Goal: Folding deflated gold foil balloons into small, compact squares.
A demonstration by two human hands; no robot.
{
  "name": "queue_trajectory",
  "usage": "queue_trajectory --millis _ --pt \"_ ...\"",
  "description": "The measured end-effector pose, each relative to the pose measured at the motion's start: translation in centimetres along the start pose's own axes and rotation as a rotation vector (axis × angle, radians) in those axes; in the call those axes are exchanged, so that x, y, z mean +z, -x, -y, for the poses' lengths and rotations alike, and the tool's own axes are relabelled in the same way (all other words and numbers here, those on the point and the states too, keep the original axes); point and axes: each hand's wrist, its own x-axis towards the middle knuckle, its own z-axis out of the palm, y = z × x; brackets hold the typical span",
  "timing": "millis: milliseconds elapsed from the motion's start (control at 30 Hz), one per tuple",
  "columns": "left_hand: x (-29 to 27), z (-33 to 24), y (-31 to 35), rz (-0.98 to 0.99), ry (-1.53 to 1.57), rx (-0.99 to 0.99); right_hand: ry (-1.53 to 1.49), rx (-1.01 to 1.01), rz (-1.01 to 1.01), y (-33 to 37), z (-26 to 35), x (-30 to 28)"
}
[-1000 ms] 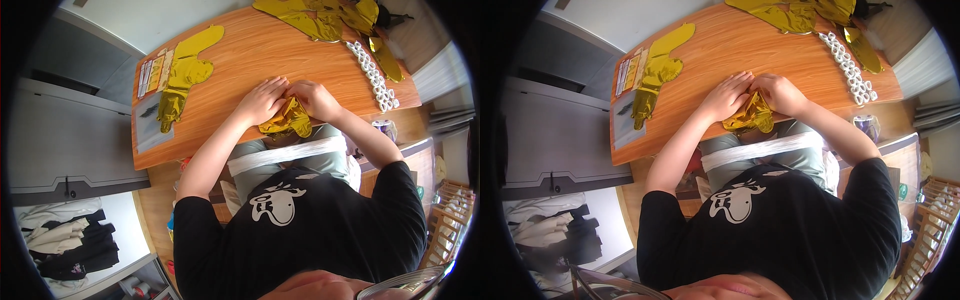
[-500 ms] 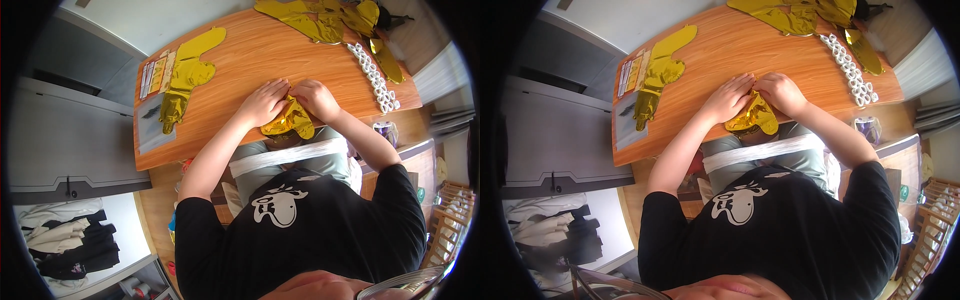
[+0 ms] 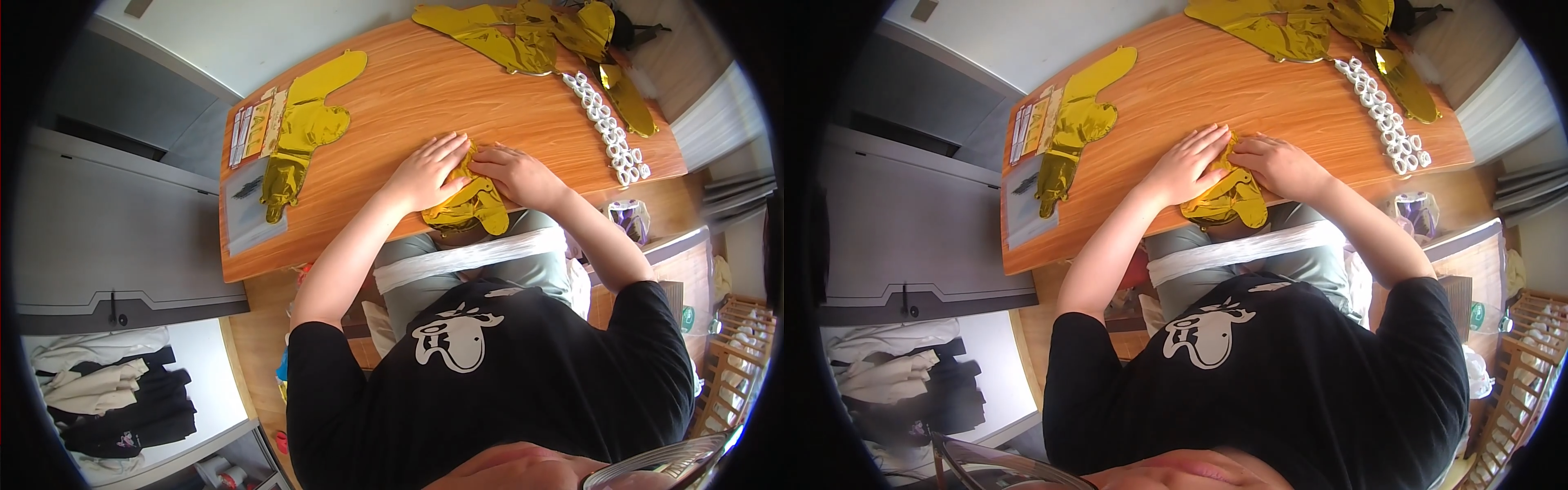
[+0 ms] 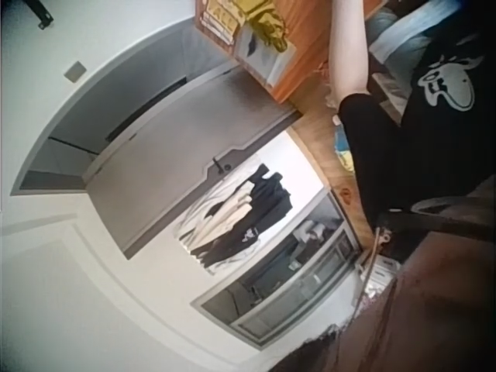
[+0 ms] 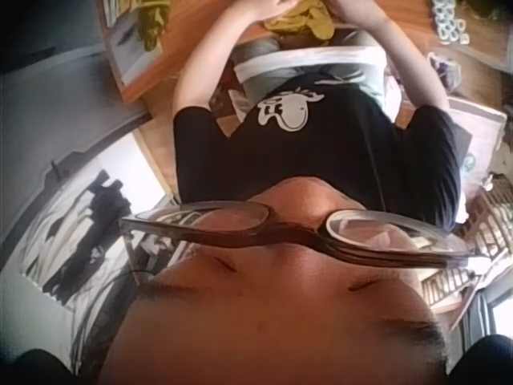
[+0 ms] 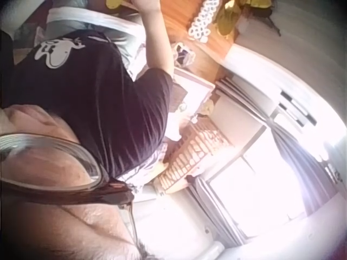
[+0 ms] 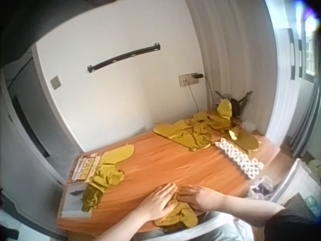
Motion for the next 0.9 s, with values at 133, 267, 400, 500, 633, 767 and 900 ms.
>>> queue_trajectory --millis 133,267,400,500,633,767,900 --pt "-1.2 1.1 -0.3 0.028 0.222 -0.019 -0.042 0.021 -0.011 0.0 -0.3 0.2" --pt "-4.5 3.7 -0.8 0.211 1.216 -0.159 -0.043 -0.009 0.008 0.1 -0.9 0.2" --pt "-5.1 2.7 -1.8 0.201 0.588 -0.133 -0.019 -0.032 0.019 0.2 -1.2 0.1" --pt "-3.6 1.2 -2.5 0.116 0.274 0.045 -0.026 -0.015 0.040 0.2 -1.3 0.2" --pt "-0.8 1.7 -1.8 0.063 0.212 0.106 -0.025 -0.034 0.041 -0.1 -1.1 0.1" --pt "-0.4 1.5 -1.2 0.038 0.115 0.125 0.066 -0.102 0.022 0.0 -0.8 -0.4" --pt "-0.3 1.3 -1.3 0.030 0.085 0.124 0.069 -0.146 -0.051 0.4 -1.3 -0.3"
